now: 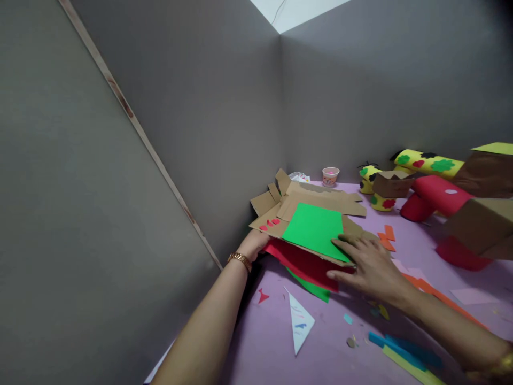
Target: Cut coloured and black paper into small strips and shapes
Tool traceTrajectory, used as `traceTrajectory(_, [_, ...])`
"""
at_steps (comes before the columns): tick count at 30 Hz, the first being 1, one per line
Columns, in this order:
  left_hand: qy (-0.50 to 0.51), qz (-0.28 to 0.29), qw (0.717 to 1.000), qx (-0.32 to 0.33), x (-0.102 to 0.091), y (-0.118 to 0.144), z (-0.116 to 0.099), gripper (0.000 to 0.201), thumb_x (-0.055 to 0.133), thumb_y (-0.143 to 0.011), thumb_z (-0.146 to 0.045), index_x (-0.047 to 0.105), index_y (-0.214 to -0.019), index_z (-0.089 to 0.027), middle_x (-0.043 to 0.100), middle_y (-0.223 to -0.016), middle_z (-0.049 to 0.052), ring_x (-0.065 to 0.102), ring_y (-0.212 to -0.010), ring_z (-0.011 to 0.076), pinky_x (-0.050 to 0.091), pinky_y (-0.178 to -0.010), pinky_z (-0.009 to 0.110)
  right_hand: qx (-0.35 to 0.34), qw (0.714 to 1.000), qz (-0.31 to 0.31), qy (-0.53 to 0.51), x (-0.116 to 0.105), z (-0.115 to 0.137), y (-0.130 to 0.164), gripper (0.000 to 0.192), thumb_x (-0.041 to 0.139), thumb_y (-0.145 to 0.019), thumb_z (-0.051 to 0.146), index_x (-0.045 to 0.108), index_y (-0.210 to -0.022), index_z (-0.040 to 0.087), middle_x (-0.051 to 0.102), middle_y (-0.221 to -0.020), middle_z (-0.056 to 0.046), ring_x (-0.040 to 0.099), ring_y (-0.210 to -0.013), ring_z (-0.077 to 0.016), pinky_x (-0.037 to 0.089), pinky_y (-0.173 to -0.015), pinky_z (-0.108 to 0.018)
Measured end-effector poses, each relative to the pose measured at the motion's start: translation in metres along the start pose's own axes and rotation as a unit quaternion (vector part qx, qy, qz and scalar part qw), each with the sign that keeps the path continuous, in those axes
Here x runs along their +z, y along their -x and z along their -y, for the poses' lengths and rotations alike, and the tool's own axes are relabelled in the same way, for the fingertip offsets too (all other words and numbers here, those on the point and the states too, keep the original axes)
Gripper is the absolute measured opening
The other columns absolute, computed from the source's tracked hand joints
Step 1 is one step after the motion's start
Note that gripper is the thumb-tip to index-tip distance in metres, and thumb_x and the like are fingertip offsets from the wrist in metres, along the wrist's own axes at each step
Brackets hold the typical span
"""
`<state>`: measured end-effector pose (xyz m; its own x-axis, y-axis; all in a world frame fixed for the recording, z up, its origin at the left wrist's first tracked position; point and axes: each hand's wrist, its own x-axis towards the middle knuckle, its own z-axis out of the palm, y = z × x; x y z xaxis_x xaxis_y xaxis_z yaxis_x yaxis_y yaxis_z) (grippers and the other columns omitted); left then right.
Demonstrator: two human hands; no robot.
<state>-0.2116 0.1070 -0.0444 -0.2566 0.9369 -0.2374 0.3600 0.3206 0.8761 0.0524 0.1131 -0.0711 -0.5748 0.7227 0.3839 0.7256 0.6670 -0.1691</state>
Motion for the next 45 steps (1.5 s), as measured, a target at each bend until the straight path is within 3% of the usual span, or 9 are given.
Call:
traceTrajectory(4, [0.072, 0.044, 0.994, -0.071, 0.0, -0.009, -0.011, 0.031, 0.055, -0.088, -0.031, 0.054, -0.116, -0.017, 0.058, -0.116, 0.008, 0.06, -0.095, 0.0217, 0.052, -0.079, 0.042, -0.057, 0.997, -0.007, 0.056, -0.019, 0.043, -0.006, 0.071, 0.063, -0.072, 0.055, 0.052, -0.128, 0.014, 0.051, -0.134, -0.023, 0.035, -0.126, -0.0442, 0.02, -0.098, -0.064])
traceTrajectory(8, [0.12, 0.059, 0.988, -0.078, -0.005, -0.013, -0.021, 0.032, 0.055, -0.088, -0.03, 0.053, -0.116, -0.017, 0.057, -0.117, 0.008, 0.06, -0.096, 0.022, 0.051, -0.079, 0.043, -0.011, 0.991, 0.014, 0.133, -0.025, 0.075, -0.025, 0.083, 0.064, -0.074, 0.047, 0.031, -0.141, 0.012, 0.047, -0.137, -0.025, 0.04, -0.123, -0.0446, 0.027, -0.096, -0.061])
traceTrajectory(11, [0.138, 0.059, 0.987, -0.051, -0.008, -0.009, -0.027, 0.031, 0.055, -0.088, -0.03, 0.054, -0.116, -0.017, 0.057, -0.117, 0.008, 0.06, -0.096, 0.0219, 0.051, -0.079, 0.042, 0.027, 0.989, 0.034, 0.142, -0.027, 0.076, -0.043, 0.054, 0.055, -0.08, 0.014, 0.044, -0.132, 0.009, 0.067, -0.11, -0.023, 0.066, -0.09, -0.0366, 0.048, -0.07, -0.045])
traceTrajectory(15, [0.126, 0.055, 0.99, 0.014, -0.02, 0.001, -0.025, 0.031, 0.046, -0.092, -0.036, 0.056, -0.113, -0.016, 0.062, -0.111, 0.009, 0.063, -0.093, 0.0198, 0.052, -0.078, 0.038, 0.049, 0.985, 0.047, 0.155, -0.041, 0.059, -0.061, 0.034, 0.048, -0.076, 0.001, 0.066, -0.101, 0.016, 0.074, -0.087, -0.014, 0.07, -0.068, -0.0303, 0.041, -0.047, -0.031])
traceTrajectory(18, [0.054, 0.016, 0.997, 0.055, -0.029, 0.006, -0.014, 0.038, 0.03, -0.096, -0.037, 0.056, -0.112, -0.014, 0.064, -0.111, 0.012, 0.063, -0.096, 0.0185, 0.051, -0.082, 0.033, 0.063, 0.984, 0.037, 0.165, -0.053, 0.048, -0.072, 0.035, 0.049, -0.077, 0.007, 0.067, -0.103, 0.021, 0.075, -0.087, -0.012, 0.069, -0.071, -0.0313, 0.037, -0.046, -0.03])
traceTrajectory(21, [-0.075, -0.007, 0.993, 0.087, -0.024, 0.008, -0.002, 0.03, 0.046, -0.092, -0.034, 0.056, -0.112, -0.015, 0.06, -0.115, 0.01, 0.06, -0.099, 0.0216, 0.049, -0.084, 0.041, 0.074, 0.982, 0.027, 0.17, -0.063, 0.04, -0.081, 0.034, 0.05, -0.077, 0.011, 0.068, -0.104, 0.023, 0.075, -0.081, -0.011, 0.069, -0.074, -0.0315, 0.034, -0.047, -0.03])
traceTrajectory(29, [-0.348, 0.04, 0.925, 0.147, 0.047, 0.008, -0.014, 0.03, 0.055, -0.088, -0.03, 0.055, -0.116, -0.019, 0.056, -0.121, 0.009, 0.058, -0.101, 0.0228, 0.049, -0.084, 0.044, 0.052, 0.984, 0.032, 0.166, -0.075, 0.029, -0.091, 0.029, 0.049, -0.081, 0.022, 0.07, -0.1, 0.026, 0.077, -0.081, -0.006, 0.069, -0.073, -0.0271, 0.032, -0.049, -0.029])
traceTrajectory(35, [-0.436, -0.021, 0.899, 0.044, 0.011, -0.008, -0.001, 0.031, 0.055, -0.088, -0.03, 0.054, -0.116, -0.018, 0.057, -0.119, 0.008, 0.059, -0.099, 0.0226, 0.05, -0.082, 0.044, 0.055, 0.987, 0.034, 0.146, -0.071, 0.028, -0.088, 0.03, 0.049, -0.081, 0.02, 0.071, -0.1, 0.026, 0.076, -0.09, -0.006, 0.067, -0.079, -0.0275, 0.033, -0.05, -0.028])
traceTrajectory(45, [-0.214, 0.041, 0.975, 0.029, -0.009, -0.002, -0.006, 0.029, 0.054, -0.088, -0.032, 0.056, -0.112, -0.016, 0.06, -0.113, 0.007, 0.06, -0.095, 0.0225, 0.051, -0.079, 0.042, 0.052, 0.988, 0.059, 0.135, -0.068, 0.037, -0.084, 0.029, 0.049, -0.084, 0.015, 0.071, -0.099, 0.025, 0.076, -0.087, -0.007, 0.068, -0.079, -0.0274, 0.037, -0.05, -0.029])
